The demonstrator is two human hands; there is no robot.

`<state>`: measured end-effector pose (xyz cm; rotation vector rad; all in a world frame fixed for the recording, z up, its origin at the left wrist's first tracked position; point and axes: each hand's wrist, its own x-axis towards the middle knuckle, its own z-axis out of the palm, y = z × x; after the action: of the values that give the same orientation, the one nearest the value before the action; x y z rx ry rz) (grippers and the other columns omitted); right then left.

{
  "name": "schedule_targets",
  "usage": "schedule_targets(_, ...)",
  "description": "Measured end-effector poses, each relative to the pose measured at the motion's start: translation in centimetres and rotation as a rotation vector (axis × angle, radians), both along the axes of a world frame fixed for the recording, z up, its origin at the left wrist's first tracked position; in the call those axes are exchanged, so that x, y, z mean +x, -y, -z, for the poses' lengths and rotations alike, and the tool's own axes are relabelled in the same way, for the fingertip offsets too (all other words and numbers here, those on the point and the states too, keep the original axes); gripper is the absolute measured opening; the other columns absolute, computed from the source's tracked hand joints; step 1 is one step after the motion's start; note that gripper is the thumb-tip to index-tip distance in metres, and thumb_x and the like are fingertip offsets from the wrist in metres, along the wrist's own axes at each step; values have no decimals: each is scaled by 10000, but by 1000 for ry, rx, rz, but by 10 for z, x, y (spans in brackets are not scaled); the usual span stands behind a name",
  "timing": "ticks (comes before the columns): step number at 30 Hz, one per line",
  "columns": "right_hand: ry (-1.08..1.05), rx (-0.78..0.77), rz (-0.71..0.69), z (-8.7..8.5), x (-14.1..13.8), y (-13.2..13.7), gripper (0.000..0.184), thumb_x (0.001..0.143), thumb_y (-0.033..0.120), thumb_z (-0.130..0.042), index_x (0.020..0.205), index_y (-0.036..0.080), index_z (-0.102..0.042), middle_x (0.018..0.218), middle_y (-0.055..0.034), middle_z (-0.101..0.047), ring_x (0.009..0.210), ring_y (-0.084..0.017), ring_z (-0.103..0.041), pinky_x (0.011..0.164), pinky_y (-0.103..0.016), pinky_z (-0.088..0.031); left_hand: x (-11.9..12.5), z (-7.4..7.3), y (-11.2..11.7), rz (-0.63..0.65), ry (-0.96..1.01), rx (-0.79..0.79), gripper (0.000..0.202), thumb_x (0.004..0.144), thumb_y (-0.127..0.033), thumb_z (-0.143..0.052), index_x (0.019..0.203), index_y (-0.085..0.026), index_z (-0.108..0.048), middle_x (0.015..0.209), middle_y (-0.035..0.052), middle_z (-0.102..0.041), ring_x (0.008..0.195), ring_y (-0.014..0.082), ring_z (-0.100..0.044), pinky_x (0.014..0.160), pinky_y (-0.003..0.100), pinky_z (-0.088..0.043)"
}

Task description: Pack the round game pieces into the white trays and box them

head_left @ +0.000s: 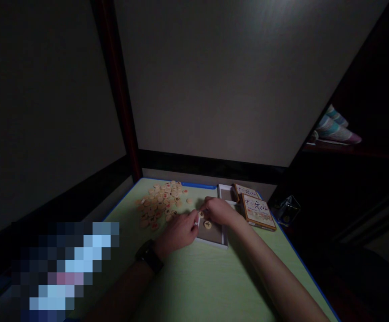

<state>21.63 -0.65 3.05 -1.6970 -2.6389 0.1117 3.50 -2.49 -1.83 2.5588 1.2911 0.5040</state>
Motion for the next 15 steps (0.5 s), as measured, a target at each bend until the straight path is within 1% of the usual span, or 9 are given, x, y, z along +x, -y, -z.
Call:
schedule_targets(2,12,5,-6,1,-2,1,323,810,122,-574,1017,266,-777,1039,-89,-705,957,-227,-674,756,-251,-458,0,1,0,5,-3,8,92,841,-171,-513,900,-218,-567,698,2,-634,631,160,-580,588,255,-357)
schedule_targets(4,21,6,-4,3,-3,1,279,822,152,-594,1005,255,-778,1026,-91,-707,947,-225,-675,756,-247,-459,0,2,-1,9,-1,16,91,836,-172,-512,891,-219,-566,710,9,-640,640,166,-580,591,260,-349)
schedule_targets(7,35,2,15,3,-3,1,195,834,260,-645,959,200,-782,1003,-124,-722,924,-239,-682,747,-255,-466,0,2,-1,11,4,21,86,837,-176,-507,888,-220,-560,734,17,-647,657,173,-582,593,265,-334)
schedule_targets(10,47,-3,31,2,-2,1,222,815,340,-675,899,164,-783,959,-151,-740,896,-267,-692,712,-272,-473,0,0,0,17,-6,16,85,841,-178,-499,890,-218,-556,737,17,-647,661,174,-581,590,269,-320)
schedule_targets(12,45,1,24,0,-2,1,235,802,314,-677,971,184,-775,996,-137,-747,929,-268,-692,717,-269,-471,0,-1,0,19,-11,11,86,841,-175,-495,888,-217,-553,722,14,-641,651,174,-577,588,272,-314)
schedule_targets(15,48,-8,-7,1,-5,2,312,791,210,-649,1084,252,-748,1046,-81,-755,980,-235,-689,745,-244,-465,0,-2,1,13,-9,2,84,838,-172,-494,883,-216,-549,719,14,-640,651,178,-577,588,277,-315)
